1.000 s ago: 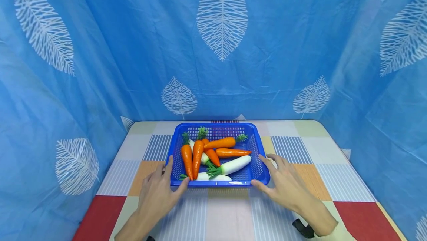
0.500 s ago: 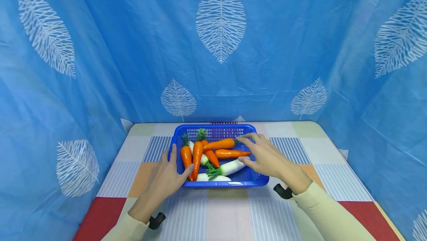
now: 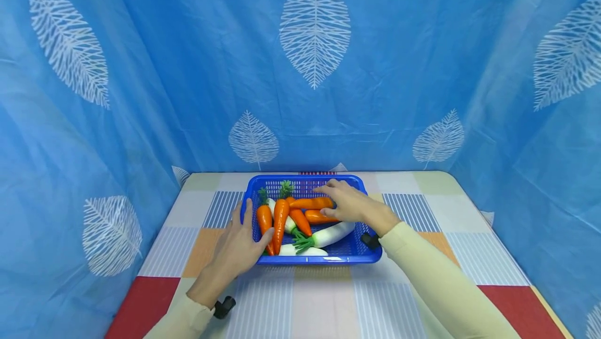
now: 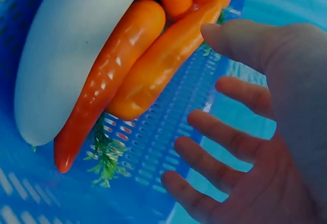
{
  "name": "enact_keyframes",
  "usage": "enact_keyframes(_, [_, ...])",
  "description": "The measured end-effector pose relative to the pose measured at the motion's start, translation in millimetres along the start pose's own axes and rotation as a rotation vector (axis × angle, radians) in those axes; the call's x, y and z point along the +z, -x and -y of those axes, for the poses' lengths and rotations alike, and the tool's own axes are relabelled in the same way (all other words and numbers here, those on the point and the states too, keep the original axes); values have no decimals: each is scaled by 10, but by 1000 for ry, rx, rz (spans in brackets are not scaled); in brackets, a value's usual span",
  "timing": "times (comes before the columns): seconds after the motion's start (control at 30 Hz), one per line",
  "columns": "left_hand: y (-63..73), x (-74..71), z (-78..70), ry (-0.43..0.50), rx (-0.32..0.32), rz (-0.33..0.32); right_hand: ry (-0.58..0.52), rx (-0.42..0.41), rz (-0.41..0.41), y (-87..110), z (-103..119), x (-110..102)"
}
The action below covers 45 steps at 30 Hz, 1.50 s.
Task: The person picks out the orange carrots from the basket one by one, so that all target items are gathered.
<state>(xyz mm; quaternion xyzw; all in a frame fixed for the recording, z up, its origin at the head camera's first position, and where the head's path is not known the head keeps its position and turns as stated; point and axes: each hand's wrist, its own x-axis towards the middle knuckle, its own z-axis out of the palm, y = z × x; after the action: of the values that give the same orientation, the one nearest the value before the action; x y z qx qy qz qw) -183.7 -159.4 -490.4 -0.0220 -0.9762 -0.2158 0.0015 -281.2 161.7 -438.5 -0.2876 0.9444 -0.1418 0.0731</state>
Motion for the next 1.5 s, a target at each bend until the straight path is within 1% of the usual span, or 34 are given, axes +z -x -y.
enact_keyframes(0.17, [1,-8,-14,-7,-13,0,-26,-7,76,-217,-49,45])
enact_keyframes(0.33, [-5,-6,-28,-20,-20,-3,-98,-26,107,-366,-58,118])
enact_keyframes(0.43, [-5,-3,-30,-22,-26,2,-126,-29,105,-424,-50,166])
enact_keyframes(0.67, [8,-12,-27,-13,-39,0,-70,-12,76,-472,-18,259])
enact_keyframes(0.8, [7,-13,-31,-13,-39,-2,-77,-8,68,-478,-14,275])
enact_keyframes(0.97, [-9,14,-40,-10,-43,0,-83,-15,28,-465,-40,272])
enact_keyframes(1.13, [-11,69,-29,-5,-55,-6,-107,-37,-29,-431,-51,234])
enact_keyframes(1.27, [-13,95,-25,5,-45,-13,-131,-35,-78,-387,-50,182])
enact_keyframes(1.5, [-10,69,-21,13,-27,-22,-194,-25,-178,-254,-32,65])
